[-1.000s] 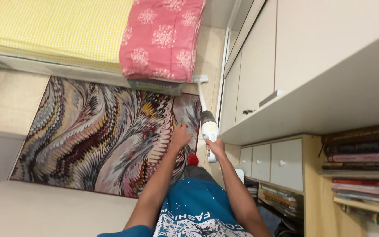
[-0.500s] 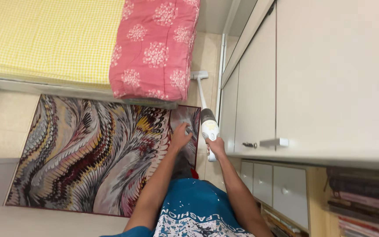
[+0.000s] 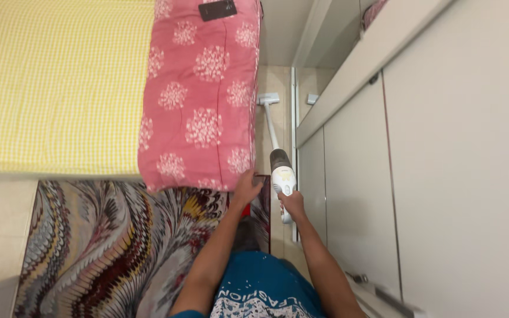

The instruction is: The person vacuums a colorful patterned rug and the surrounding floor area by hand using a cordless vacuum cleaner.

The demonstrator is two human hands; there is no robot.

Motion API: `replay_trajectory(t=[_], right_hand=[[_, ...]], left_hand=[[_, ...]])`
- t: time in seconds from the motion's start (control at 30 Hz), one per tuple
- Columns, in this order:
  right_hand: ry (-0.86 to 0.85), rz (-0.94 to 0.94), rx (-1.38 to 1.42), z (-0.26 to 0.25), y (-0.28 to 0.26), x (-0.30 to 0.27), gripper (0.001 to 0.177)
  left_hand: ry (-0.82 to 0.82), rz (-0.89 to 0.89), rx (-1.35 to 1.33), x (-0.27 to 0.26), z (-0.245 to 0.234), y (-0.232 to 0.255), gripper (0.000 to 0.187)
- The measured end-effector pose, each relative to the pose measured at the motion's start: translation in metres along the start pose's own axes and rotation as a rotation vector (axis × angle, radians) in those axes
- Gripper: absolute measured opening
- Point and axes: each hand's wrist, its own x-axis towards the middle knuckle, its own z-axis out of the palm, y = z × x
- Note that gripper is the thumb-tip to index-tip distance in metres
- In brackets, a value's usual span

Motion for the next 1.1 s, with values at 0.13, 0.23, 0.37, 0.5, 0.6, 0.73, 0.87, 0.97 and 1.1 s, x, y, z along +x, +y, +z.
replay_trajectory(t=[0.13, 0.23, 0.37, 0.5, 0.6, 0.73, 0.87, 0.97, 1.1], right_hand=[[-0.012, -0.008, 0.074, 0.013, -0.035, 0.046, 0.017], [-0.015, -0.015, 0.108, 0.018, -0.061, 0.078, 0.017], [0.001, 0.007, 0.126, 0.024, -0.095, 0.118, 0.015], [0.013, -0.029, 0.141, 0.030, -0.115, 0.145, 0.013], [0.024, -0.020, 0.113, 0.034, -0.125, 0.156, 0.012], [0.023, -0.002, 0.134, 0.037, -0.123, 0.149, 0.012], [0.021, 0.006, 0.127, 0.034, -0.113, 0.133, 0.012], [0.012, 0.022, 0.147, 0.028, -0.095, 0.117, 0.014], [0.037, -0.002, 0.103, 0.018, -0.071, 0.095, 0.017]], left_hand=[[0.007, -0.009, 0.008, 0.049, -0.011, -0.003, 0.043], [-0.005, -0.016, 0.023, 0.081, -0.016, -0.003, 0.040], [-0.013, -0.026, -0.015, 0.105, -0.023, 0.004, 0.041], [-0.066, -0.112, -0.059, 0.118, -0.027, 0.013, 0.043], [-0.074, -0.162, -0.086, 0.124, -0.027, 0.016, 0.046], [-0.067, -0.104, -0.050, 0.120, -0.024, 0.007, 0.046], [-0.042, -0.058, -0.026, 0.112, -0.021, -0.002, 0.044], [-0.024, -0.030, -0.019, 0.098, -0.019, -0.001, 0.044], [-0.066, -0.129, -0.045, 0.079, -0.021, 0.009, 0.044]])
